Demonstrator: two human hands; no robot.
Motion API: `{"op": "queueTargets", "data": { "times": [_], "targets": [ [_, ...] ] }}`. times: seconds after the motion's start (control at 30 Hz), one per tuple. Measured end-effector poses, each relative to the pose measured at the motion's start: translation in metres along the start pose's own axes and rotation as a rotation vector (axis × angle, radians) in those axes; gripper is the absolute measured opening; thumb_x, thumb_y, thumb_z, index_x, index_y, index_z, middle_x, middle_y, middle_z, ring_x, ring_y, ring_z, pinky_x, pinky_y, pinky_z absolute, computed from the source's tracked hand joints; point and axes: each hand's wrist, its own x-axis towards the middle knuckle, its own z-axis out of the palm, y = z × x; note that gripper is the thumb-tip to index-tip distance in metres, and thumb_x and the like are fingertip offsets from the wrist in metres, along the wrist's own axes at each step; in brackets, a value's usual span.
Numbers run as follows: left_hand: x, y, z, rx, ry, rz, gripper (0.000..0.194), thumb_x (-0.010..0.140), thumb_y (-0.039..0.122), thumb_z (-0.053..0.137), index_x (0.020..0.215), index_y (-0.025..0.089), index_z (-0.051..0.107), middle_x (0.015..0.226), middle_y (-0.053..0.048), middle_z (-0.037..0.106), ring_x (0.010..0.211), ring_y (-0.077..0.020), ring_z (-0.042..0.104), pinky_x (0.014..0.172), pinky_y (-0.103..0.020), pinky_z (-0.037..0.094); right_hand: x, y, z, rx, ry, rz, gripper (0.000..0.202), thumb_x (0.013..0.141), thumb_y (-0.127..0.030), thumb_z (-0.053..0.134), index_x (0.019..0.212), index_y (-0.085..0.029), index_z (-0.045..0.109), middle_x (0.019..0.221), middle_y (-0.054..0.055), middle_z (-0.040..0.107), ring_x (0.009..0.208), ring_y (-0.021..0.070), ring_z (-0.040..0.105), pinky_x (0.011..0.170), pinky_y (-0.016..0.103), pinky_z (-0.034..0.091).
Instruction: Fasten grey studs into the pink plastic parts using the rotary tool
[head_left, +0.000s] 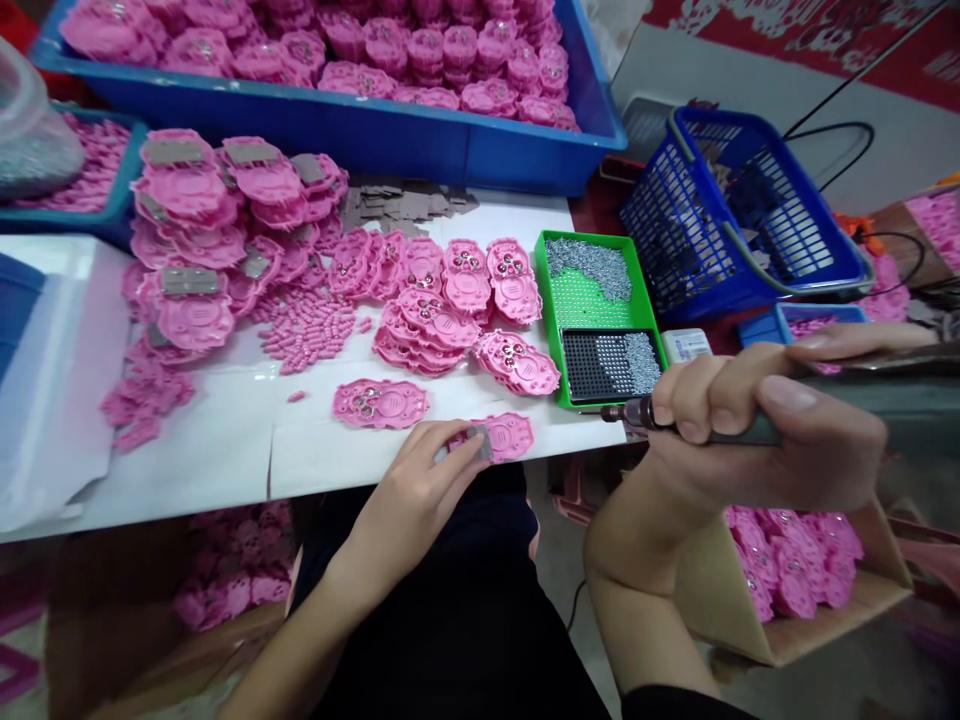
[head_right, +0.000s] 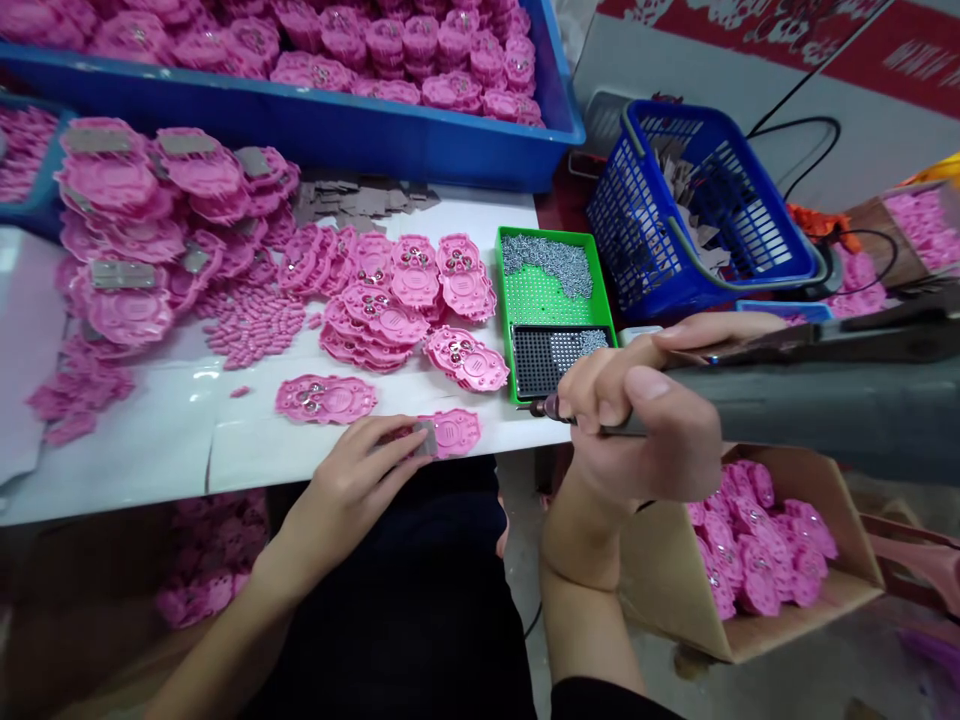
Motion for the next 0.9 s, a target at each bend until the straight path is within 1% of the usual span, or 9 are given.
{"op": "queueTargets", "data": {
  "times": [0.1,0.17,0.2,0.27,0.4,0.53,0.67,0.8,0.9],
  "targets": [
    [0.001,0.0,-0.001,0.011,0.003,0.011,0.024,0.103,0.018,0.062,0.126,0.02,0.067,0.126,-0.013,0.069,0.118,-0.0272,0.066,0.102,-0.049,0.06,0.001,0.0,-0.003,0.038,-0.106,0.025,0.015,0.072,-0.022,0.076,0.077,-0.03,0.065,0.043,-0.009,0.039,0.028,0.0102,0.028,0.032,0.031,0.033],
    [0.001,0.001,-0.001,0.016,0.004,0.016,0.024,0.103,0.018,0.062,0.127,0.02,0.067,0.127,-0.013,0.069,0.119,-0.0275,0.066,0.101,-0.05,0.06,0.001,0.0,-0.004,0.049,-0.167,0.058,0.017,0.073,-0.021,0.078,0.079,-0.031,0.065,0.044,-0.009,0.043,0.028,0.0111,0.031,0.032,0.031,0.034],
    [0.001,0.001,-0.001,0.019,0.004,0.018,0.025,0.103,0.018,0.062,0.127,0.02,0.067,0.127,-0.013,0.069,0.12,-0.0276,0.066,0.101,-0.05,0.06,0.0,0.0,-0.003,0.048,-0.172,0.064,0.017,0.073,-0.021,0.078,0.082,-0.031,0.066,0.044,-0.009,0.045,0.028,0.0119,0.034,0.032,0.031,0.035],
    [0.002,0.001,-0.002,0.027,0.005,0.023,0.024,0.103,0.017,0.062,0.126,0.018,0.067,0.127,-0.014,0.07,0.119,-0.0274,0.067,0.101,-0.049,0.06,-0.002,0.0,0.001,0.051,-0.14,0.046,0.016,0.075,-0.02,0.076,0.084,-0.03,0.067,0.045,-0.009,0.046,0.028,0.0124,0.035,0.031,0.031,0.035],
    [0.002,0.002,-0.002,0.047,0.012,0.032,0.024,0.103,0.016,0.061,0.126,0.017,0.067,0.126,-0.015,0.07,0.117,-0.0272,0.067,0.1,-0.048,0.061,-0.009,0.001,0.01,0.095,-0.073,0.002,0.014,0.075,-0.017,0.072,0.083,-0.028,0.068,0.045,-0.009,0.044,0.027,0.011,0.03,0.029,0.03,0.034],
    [0.002,0.001,-0.002,0.052,0.016,0.039,0.024,0.102,0.016,0.062,0.125,0.018,0.067,0.125,-0.015,0.07,0.117,-0.0274,0.067,0.099,-0.047,0.061,-0.012,0.0,0.013,0.07,-0.092,0.069,0.016,0.073,-0.016,0.07,0.082,-0.028,0.068,0.044,-0.008,0.045,0.028,0.0121,0.033,0.029,0.031,0.038],
    [0.003,-0.002,-0.002,0.026,0.021,0.057,0.023,0.102,0.015,0.063,0.123,0.019,0.068,0.124,-0.014,0.071,0.115,-0.0262,0.068,0.098,-0.046,0.061,-0.013,0.0,0.015,0.062,-0.076,0.073,0.016,0.073,-0.016,0.07,0.082,-0.028,0.065,0.044,-0.008,0.044,0.027,0.0123,0.031,0.029,0.031,0.036],
    [0.003,-0.003,-0.003,0.031,0.017,0.076,0.021,0.101,0.014,0.065,0.121,0.016,0.068,0.122,-0.014,0.071,0.113,-0.0262,0.067,0.096,-0.046,0.06,-0.014,0.002,0.018,0.045,-0.097,0.082,0.017,0.076,-0.023,0.074,0.083,-0.03,0.06,0.044,-0.01,0.043,0.027,0.0125,0.033,0.031,0.031,0.037],
    [0.004,-0.003,-0.004,0.036,0.015,0.081,0.021,0.1,0.013,0.066,0.12,0.014,0.069,0.121,-0.015,0.071,0.112,-0.0264,0.067,0.095,-0.045,0.06,-0.015,0.003,0.02,0.04,-0.123,0.119,0.02,0.075,-0.023,0.075,0.083,-0.03,0.058,0.044,-0.01,0.044,0.027,0.0122,0.035,0.032,0.031,0.038]
  ]
}}
